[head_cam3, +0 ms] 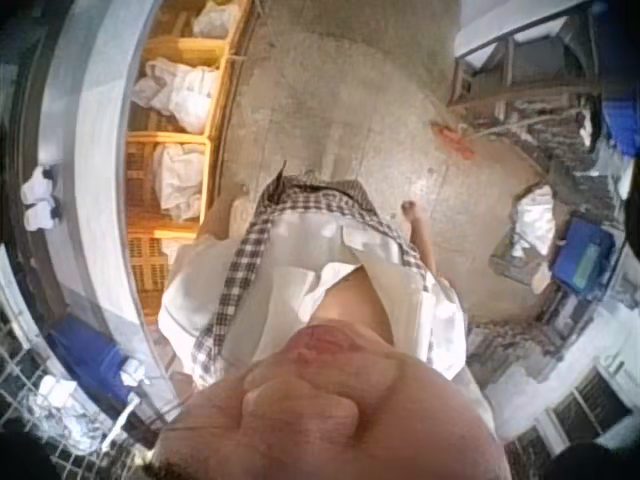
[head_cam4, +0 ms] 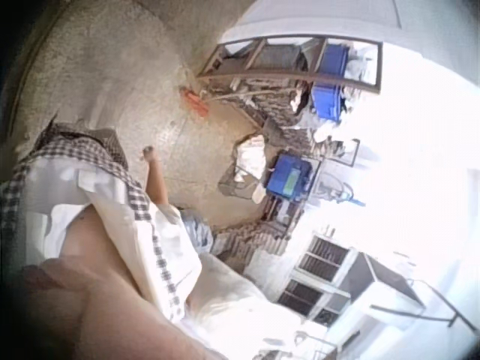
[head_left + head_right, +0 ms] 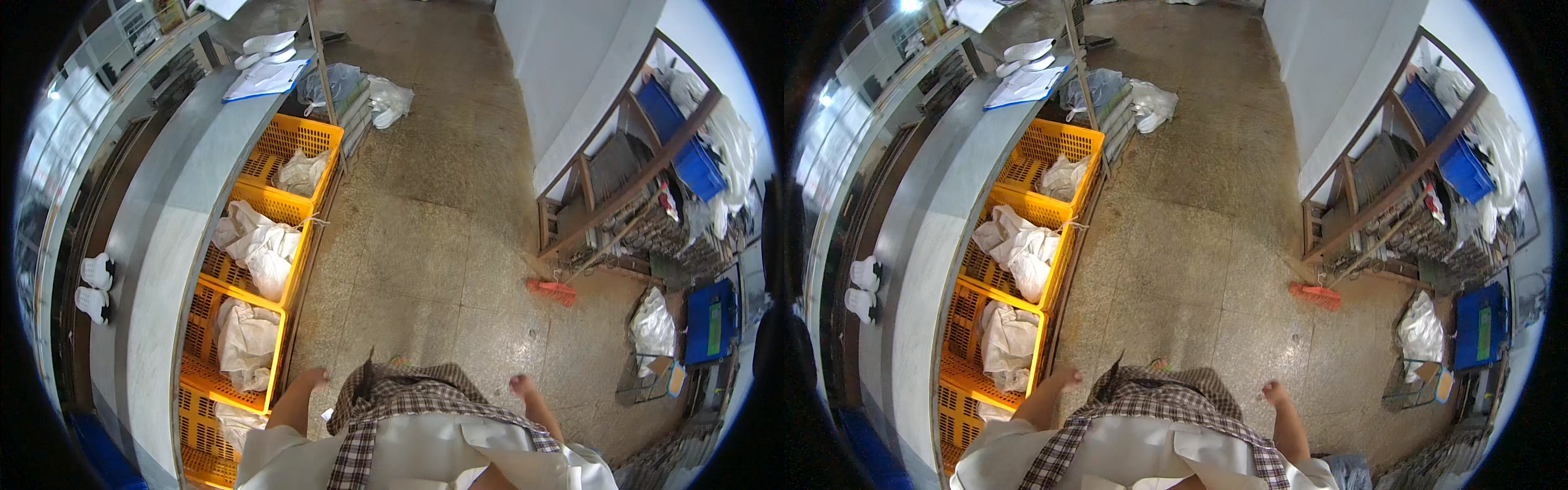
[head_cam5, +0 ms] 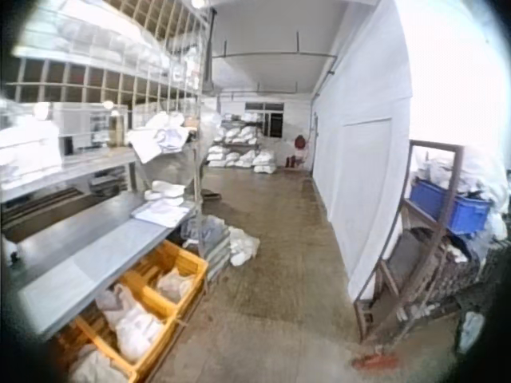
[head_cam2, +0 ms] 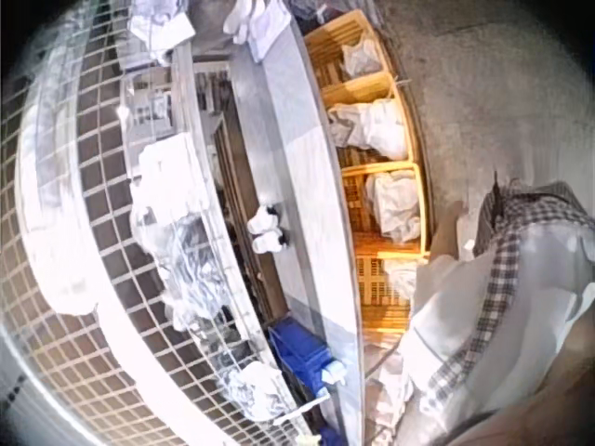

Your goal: The person repeatedly picks up white fabric pieces from yellow plastic baskets, unfolds them, and folds them by hand. The folded items are placed back into the baskets or onto a nearby table. The person also walks through the room and briefly operates a machine control lever.

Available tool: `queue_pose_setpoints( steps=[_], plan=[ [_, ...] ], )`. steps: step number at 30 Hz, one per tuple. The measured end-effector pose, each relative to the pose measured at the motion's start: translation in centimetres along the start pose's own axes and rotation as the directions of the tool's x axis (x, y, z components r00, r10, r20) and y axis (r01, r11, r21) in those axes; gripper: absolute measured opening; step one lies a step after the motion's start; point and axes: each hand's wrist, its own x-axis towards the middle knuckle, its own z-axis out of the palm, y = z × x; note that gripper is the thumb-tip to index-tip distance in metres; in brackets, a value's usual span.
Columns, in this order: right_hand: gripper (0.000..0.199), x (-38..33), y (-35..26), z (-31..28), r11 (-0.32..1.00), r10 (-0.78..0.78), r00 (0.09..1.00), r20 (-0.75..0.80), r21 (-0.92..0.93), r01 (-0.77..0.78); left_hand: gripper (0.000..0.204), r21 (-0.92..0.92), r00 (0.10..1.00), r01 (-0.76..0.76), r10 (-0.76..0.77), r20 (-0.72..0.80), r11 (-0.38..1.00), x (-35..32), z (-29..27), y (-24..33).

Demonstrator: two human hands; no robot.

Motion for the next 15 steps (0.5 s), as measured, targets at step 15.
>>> queue_pose_setpoints(
  steps=[15],
  plan=[
    [0.023, 35.0, -23.0, -33.6, 0.249, -0.122, 0.896, 0.427, -0.861, 0.444, 0.031, -0.294, 0.940, -0.226, 0.128, -0.317, 0.929, 16.8, -44.5, 30.5]
  ],
)
